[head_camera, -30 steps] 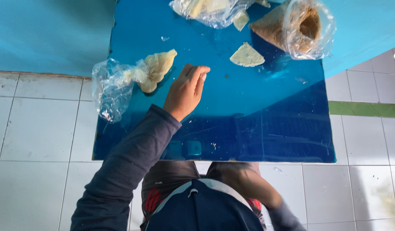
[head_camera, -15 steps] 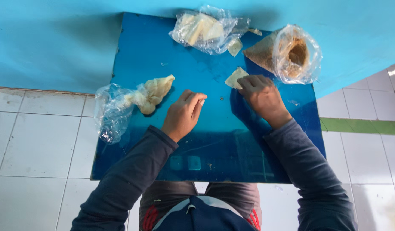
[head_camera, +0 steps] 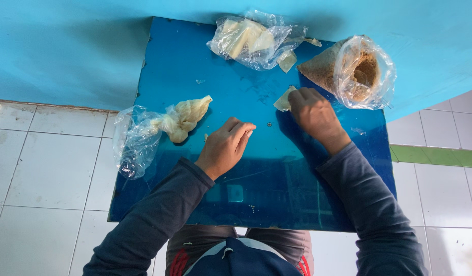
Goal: The person tears pieces from a mass of dough and pinches and folds each piece by hand, then arranges the flattened dough pieces in overlapping diagonal rows on a blue table, building up a long patterned strip of dough pieces.
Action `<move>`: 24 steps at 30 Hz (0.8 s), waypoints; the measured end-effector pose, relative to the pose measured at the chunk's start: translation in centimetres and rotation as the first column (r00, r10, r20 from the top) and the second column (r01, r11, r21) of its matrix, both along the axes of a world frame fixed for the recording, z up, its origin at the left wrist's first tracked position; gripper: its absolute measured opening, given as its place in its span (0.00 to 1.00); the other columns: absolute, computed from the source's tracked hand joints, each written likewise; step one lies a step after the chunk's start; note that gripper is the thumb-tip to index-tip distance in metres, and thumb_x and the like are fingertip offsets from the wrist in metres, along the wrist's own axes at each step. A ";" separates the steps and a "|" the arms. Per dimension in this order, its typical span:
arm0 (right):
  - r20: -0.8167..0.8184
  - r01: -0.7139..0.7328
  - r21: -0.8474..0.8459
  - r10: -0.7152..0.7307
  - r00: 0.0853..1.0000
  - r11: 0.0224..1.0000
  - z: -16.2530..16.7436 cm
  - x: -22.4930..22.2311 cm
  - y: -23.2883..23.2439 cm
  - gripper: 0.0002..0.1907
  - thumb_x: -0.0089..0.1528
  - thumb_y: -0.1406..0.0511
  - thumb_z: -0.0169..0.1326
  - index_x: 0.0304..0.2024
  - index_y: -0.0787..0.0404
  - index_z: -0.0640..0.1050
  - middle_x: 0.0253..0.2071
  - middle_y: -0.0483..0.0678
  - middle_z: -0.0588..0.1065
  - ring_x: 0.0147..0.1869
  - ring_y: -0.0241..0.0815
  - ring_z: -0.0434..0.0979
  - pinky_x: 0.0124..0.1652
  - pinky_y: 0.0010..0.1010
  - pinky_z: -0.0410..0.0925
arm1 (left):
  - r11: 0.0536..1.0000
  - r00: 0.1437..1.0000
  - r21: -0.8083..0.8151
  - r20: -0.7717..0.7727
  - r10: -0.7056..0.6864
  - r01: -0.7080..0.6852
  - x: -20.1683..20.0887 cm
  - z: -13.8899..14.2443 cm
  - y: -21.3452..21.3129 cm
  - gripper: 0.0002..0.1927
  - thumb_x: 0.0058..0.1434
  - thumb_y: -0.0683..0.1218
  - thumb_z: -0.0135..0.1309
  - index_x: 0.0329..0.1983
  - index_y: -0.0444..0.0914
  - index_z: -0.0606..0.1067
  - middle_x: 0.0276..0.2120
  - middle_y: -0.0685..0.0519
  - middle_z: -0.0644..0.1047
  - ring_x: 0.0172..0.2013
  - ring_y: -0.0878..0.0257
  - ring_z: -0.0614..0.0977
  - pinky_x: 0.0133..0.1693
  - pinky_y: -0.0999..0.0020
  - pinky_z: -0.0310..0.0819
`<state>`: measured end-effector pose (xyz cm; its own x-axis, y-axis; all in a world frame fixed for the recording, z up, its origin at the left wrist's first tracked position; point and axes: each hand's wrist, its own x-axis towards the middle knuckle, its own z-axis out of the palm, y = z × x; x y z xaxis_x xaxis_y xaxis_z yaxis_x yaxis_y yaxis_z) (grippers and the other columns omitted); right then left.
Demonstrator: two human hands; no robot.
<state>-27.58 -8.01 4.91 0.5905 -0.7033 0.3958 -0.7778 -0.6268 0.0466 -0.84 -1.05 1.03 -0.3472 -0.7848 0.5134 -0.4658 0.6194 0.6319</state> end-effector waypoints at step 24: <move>0.516 0.086 0.348 -0.268 0.813 0.933 -0.5 -0.7 -2.0 0.08 0.74 0.65 0.50 0.45 0.66 0.72 0.34 0.53 0.78 0.34 0.44 0.80 0.33 0.35 0.72 | 0.998 0.999 0.040 -0.016 -0.048 0.048 -0.7 -0.9 -0.4 0.08 0.72 0.42 0.51 0.51 0.37 0.75 0.39 0.50 0.78 0.30 0.62 0.83 0.29 0.70 0.79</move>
<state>-28.29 -10.00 4.36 0.1919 -0.9092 0.3696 -0.7135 -0.3878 -0.5835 -1.59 -1.41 0.11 -0.3775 -0.7878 0.4867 -0.4263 0.6144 0.6639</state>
